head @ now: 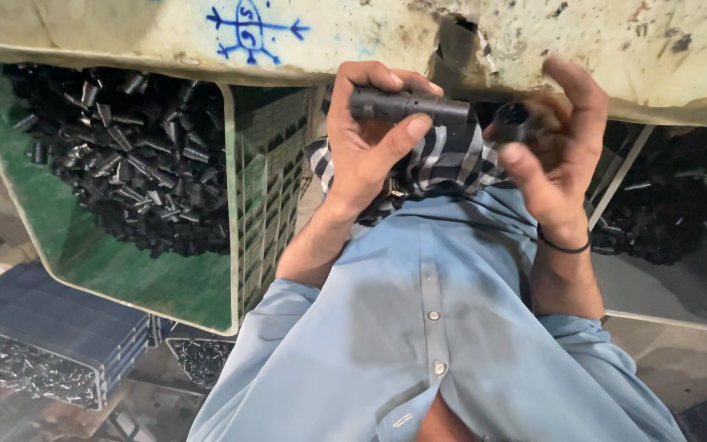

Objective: The person sits on the floor and assembles small black cylindrical parts by hand. They pick up two pieces, align them, and press them together, then place the assembled unit into a green crate. The process repeats with multiple parts from a pile on the table.

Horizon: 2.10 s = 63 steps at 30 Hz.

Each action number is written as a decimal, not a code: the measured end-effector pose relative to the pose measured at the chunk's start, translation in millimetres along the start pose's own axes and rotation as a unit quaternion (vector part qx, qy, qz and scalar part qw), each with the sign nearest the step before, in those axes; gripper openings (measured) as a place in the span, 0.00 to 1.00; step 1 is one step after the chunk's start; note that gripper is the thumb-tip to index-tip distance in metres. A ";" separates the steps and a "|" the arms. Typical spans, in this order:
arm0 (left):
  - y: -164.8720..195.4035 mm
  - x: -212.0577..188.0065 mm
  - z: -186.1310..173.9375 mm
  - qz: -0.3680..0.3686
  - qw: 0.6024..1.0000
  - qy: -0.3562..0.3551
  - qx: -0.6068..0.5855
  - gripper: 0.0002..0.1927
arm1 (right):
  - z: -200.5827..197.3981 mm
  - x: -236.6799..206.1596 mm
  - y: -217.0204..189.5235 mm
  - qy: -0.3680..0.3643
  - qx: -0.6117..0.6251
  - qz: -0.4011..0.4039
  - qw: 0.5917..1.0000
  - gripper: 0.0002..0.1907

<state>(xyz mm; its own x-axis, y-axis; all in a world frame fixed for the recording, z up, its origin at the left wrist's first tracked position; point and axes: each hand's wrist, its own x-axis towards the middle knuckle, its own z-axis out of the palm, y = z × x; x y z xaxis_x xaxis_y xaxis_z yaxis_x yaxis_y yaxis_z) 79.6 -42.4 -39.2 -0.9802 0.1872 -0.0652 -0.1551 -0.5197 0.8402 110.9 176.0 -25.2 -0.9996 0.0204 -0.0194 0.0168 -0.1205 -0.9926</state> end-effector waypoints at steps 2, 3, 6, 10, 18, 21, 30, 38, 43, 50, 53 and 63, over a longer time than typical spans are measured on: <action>1.8 0.3 -0.3 0.001 1.000 -0.003 0.015 0.19 | -0.9 -6.2 9.3 -0.001 -0.001 -0.032 0.999 0.28; 2.1 0.0 0.5 -0.007 1.000 -0.010 0.024 0.20 | -3.1 -7.7 14.9 -0.013 -0.023 -0.033 0.999 0.27; 2.0 -0.5 3.1 -0.044 0.997 -0.031 0.055 0.21 | -9.2 -13.1 29.1 -0.037 -0.050 -0.042 0.997 0.22; 1.4 -0.5 4.1 -0.041 0.996 -0.028 0.077 0.22 | -12.1 -17.7 34.2 -0.031 -0.075 -0.081 0.993 0.18; 1.3 -1.1 2.2 -0.014 0.987 -0.083 0.136 0.23 | 1.5 -23.6 32.1 0.024 -0.051 0.040 0.998 0.20; 0.4 -1.8 6.4 -0.013 0.989 -0.112 0.090 0.27 | 3.7 -26.9 41.3 0.057 -0.010 0.079 0.995 0.23; -13.9 -1.6 13.8 0.040 0.978 -0.184 0.093 0.46 | -3.8 -39.7 77.1 0.128 0.078 0.153 0.977 0.38; -27.1 -5.5 3.0 0.124 0.949 -0.146 0.252 0.52 | 14.6 -17.4 69.7 0.066 0.178 0.213 0.958 0.39; -25.0 1.0 -9.7 0.185 0.959 -0.078 0.201 0.51 | 52.1 -2.2 66.2 -0.038 0.162 0.158 0.973 0.38; 19.0 -19.8 -32.6 0.198 0.954 -0.030 0.223 0.51 | 71.8 1.8 72.0 -0.140 0.095 0.101 0.980 0.40; 38.7 -29.3 -31.3 0.164 0.961 -0.007 0.223 0.50 | 68.7 7.8 82.3 -0.161 0.086 0.122 0.976 0.42; 95.9 -60.0 -64.5 0.185 0.792 0.003 0.582 0.42 | 60.2 5.6 82.3 -0.159 0.090 0.110 0.977 0.28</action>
<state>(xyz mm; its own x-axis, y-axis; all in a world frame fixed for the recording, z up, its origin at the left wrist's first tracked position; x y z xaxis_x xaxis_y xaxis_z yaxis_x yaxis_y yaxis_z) 115.5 -157.3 10.6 -0.9326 0.1965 0.3026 0.3593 0.5820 0.7295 105.3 106.5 -99.8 -0.9293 -0.3316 -0.1628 0.2558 -0.2597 -0.9312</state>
